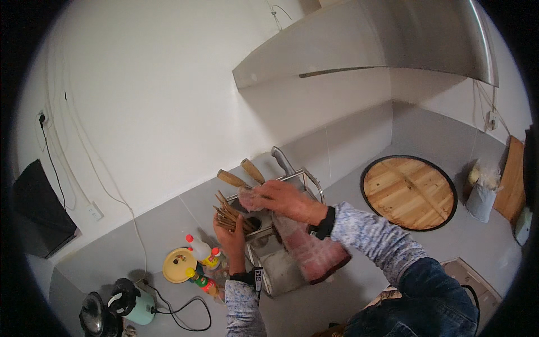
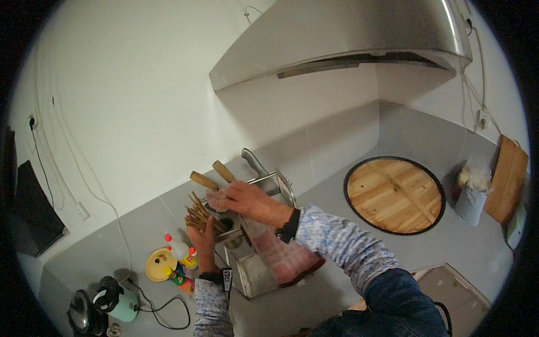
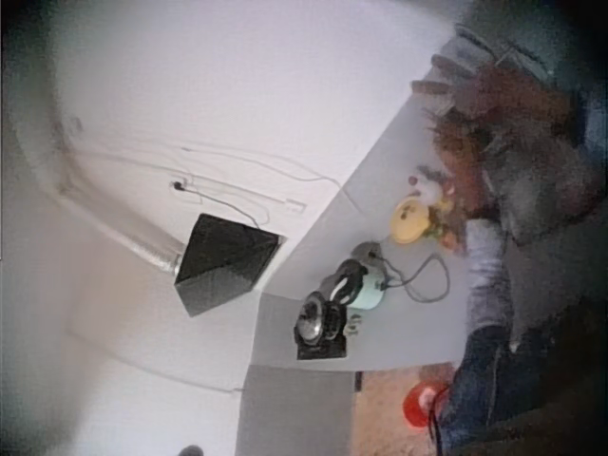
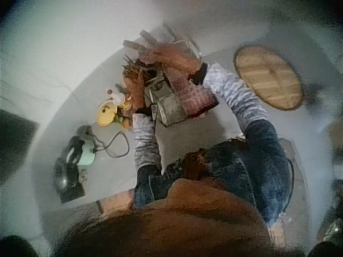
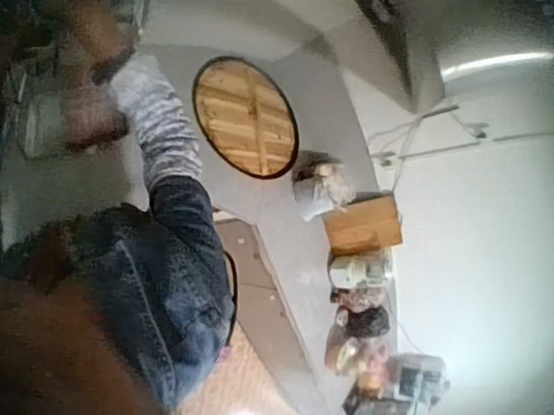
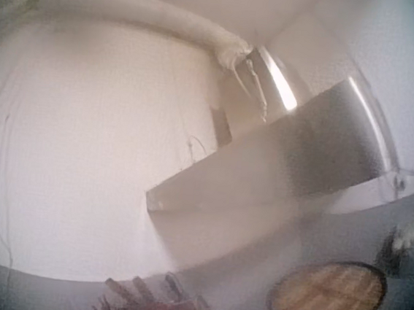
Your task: The person wipes a metal utensil rack with a cloth, cleaning the frame and the utensils inside. They move the rack slightly to reach different sides and continue wiping until the end of the clip.
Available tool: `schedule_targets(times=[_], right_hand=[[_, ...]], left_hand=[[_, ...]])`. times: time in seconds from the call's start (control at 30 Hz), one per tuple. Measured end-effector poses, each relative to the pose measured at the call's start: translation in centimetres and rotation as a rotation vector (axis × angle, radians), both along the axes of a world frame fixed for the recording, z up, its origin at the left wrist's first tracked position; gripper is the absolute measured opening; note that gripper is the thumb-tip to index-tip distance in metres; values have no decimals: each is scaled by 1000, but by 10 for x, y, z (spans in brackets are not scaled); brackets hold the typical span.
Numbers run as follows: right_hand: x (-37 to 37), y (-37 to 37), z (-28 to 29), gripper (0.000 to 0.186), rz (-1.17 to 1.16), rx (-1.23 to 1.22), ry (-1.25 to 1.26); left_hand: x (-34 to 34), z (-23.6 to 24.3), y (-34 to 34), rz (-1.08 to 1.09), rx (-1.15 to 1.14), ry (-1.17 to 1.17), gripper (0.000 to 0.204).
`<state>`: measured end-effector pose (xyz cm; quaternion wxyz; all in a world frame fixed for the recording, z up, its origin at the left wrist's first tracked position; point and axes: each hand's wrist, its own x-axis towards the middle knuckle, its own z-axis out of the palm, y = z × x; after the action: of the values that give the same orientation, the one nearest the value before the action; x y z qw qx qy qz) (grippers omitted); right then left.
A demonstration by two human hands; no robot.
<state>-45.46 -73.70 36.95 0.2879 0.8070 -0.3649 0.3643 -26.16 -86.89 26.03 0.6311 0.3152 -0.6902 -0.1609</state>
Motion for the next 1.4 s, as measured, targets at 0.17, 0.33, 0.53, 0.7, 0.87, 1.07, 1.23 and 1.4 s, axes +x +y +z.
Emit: schedule_targets(times=[0.17, 0.33, 0.53, 0.7, 0.87, 1.07, 1.23, 1.4], right_hand=[[5, -65, -44, 29, -113, 397, 178], [-11, -73, -39, 27, -49, 684, 333], [-30, -65, -29, 19, -443, 752, 353], [-69, -60, -41, 17, -645, 705, 322], [-89, -58, -54, 18, -802, 664, 312], [-62, -74, -50, 20, -595, 782, 208], [-13, -83, -41, 16, -487, 837, 262], [16, -94, -44, 10, -379, 750, 279]], left_hand=[[-1, -6, 13, -126, 249, 159, 58], [-2, -10, 10, -154, 169, 191, 52], [-5, -6, 24, -67, 238, 193, 51], [0, 6, 32, -128, 270, 187, 53], [-2, 5, 30, -116, 214, 204, 56], [-6, -7, 18, -89, 95, 218, 57], [-5, -10, 15, -122, 147, 187, 57], [0, -6, 18, -166, 174, 189, 54]])
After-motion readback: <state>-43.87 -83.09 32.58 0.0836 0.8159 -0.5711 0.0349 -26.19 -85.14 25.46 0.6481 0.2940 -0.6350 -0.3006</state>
